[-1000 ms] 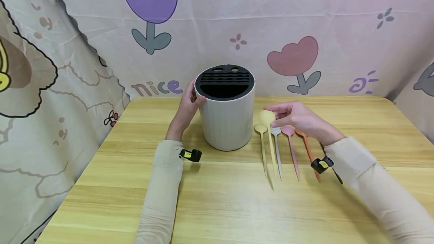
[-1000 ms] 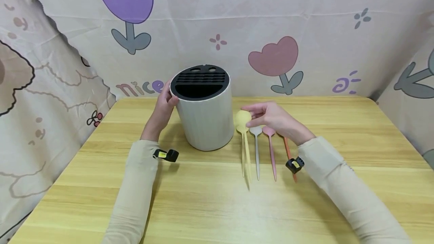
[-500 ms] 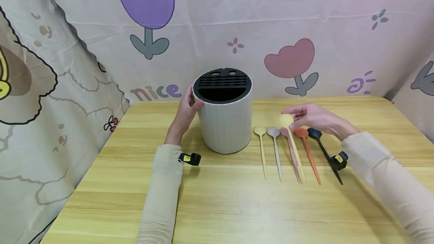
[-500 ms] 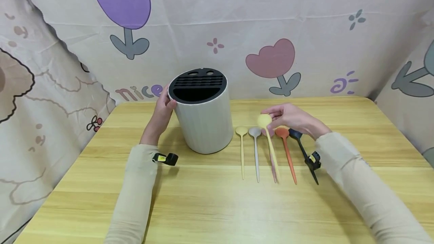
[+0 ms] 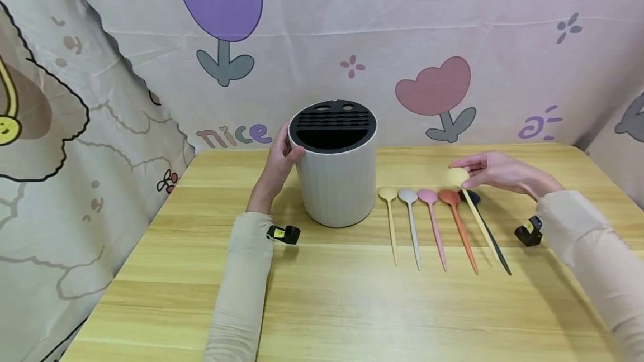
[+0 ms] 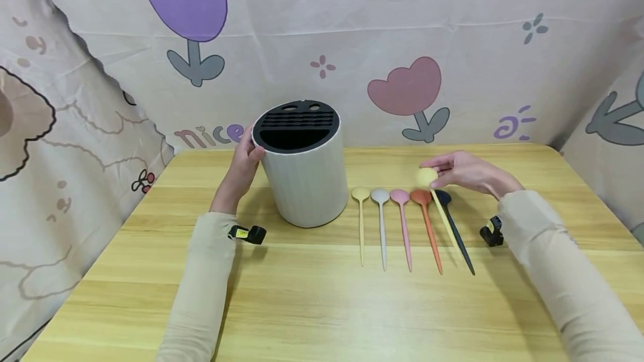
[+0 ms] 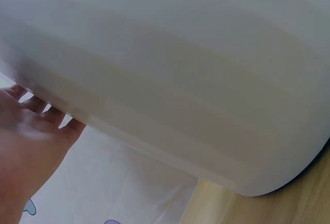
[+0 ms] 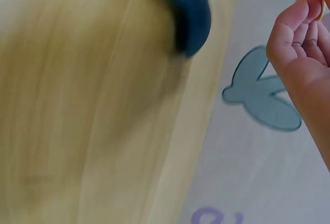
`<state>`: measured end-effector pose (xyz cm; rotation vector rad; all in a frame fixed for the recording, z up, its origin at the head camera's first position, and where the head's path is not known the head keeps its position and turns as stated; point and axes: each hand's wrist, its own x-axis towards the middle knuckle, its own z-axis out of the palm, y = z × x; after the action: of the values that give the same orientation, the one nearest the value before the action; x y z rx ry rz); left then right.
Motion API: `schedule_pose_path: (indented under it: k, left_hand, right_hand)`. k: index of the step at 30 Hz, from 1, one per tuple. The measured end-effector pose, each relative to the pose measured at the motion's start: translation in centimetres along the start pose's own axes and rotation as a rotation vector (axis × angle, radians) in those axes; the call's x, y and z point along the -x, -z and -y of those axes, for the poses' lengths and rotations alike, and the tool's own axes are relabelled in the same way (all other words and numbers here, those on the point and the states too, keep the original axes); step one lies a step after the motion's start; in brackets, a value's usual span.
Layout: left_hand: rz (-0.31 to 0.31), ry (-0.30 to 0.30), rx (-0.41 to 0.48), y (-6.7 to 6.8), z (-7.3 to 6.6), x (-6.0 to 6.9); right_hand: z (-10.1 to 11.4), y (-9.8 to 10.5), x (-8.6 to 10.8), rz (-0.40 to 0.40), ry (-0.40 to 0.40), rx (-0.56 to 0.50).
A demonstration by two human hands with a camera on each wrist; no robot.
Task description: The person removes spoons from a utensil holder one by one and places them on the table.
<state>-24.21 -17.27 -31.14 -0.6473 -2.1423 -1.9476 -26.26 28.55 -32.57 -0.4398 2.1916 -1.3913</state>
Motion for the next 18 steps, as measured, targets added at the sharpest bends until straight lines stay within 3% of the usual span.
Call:
schedule_pose_path:
  k: [7,14,18]
  left_hand:
    - [-0.001,0.004,0.0,-0.1,-0.1,0.0]
    - [0.005,0.018,0.009,-0.1,0.0,0.0]
    - [-0.001,0.026,0.004,0.0,0.0,0.1]
  right_hand:
    - [-2.1,2.0,1.3,-0.057,-0.02,0.201]
    - [-4.5,3.5,2.3,-0.019,-0.049,0.044]
    - [-5.0,3.8,2.4,0.017,-0.052,0.015]
